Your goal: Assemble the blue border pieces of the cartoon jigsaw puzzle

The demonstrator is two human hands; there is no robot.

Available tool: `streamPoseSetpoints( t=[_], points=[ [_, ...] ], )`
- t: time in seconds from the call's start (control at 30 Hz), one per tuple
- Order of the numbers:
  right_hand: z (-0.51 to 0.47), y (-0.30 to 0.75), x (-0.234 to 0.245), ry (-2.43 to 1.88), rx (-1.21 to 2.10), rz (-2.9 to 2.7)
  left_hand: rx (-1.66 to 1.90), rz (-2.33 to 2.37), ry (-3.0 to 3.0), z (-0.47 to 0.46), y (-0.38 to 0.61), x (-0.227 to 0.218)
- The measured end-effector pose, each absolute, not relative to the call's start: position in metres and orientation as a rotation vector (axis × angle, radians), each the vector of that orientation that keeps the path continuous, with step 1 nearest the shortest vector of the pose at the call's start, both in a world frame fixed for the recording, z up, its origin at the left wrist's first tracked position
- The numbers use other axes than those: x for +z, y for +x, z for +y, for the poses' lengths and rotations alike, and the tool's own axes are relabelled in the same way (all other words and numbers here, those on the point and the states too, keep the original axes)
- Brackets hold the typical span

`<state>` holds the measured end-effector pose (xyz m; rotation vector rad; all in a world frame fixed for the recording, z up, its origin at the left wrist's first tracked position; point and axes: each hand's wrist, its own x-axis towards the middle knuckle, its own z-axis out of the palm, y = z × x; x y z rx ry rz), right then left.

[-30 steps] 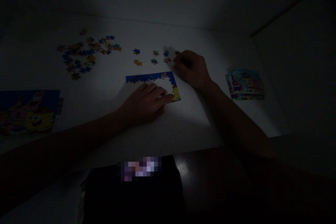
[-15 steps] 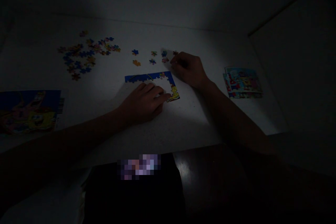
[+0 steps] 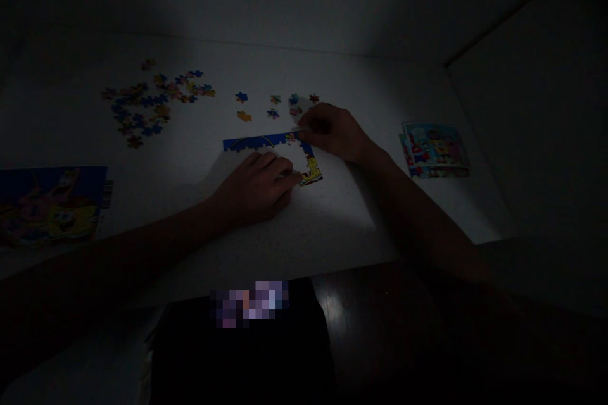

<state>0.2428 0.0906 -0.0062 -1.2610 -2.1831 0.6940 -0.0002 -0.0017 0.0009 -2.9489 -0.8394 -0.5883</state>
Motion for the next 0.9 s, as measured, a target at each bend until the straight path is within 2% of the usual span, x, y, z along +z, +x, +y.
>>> streamPoseSetpoints(
  t=[0.33,0.67,0.77,0.9],
  points=[
    [0.091,0.241,-0.009,-1.197,0.703,-2.118,-0.561,-0.869,-2.976,-0.002,-0.001,0.002],
    [0.105,0.253,-0.011,-1.297,0.505,-1.817,-0.668,-0.835,-2.975,-0.001,-0.002,-0.002],
    [0.106,0.255,-0.010,-1.294,0.523,-1.810,-0.724,-0.928,-2.955,0.005,-0.011,0.002],
    [0.101,0.254,-0.004,-1.275,0.657,-1.942,-0.561,-1.297,-2.833,0.020,-0.030,0.014]
  ],
)
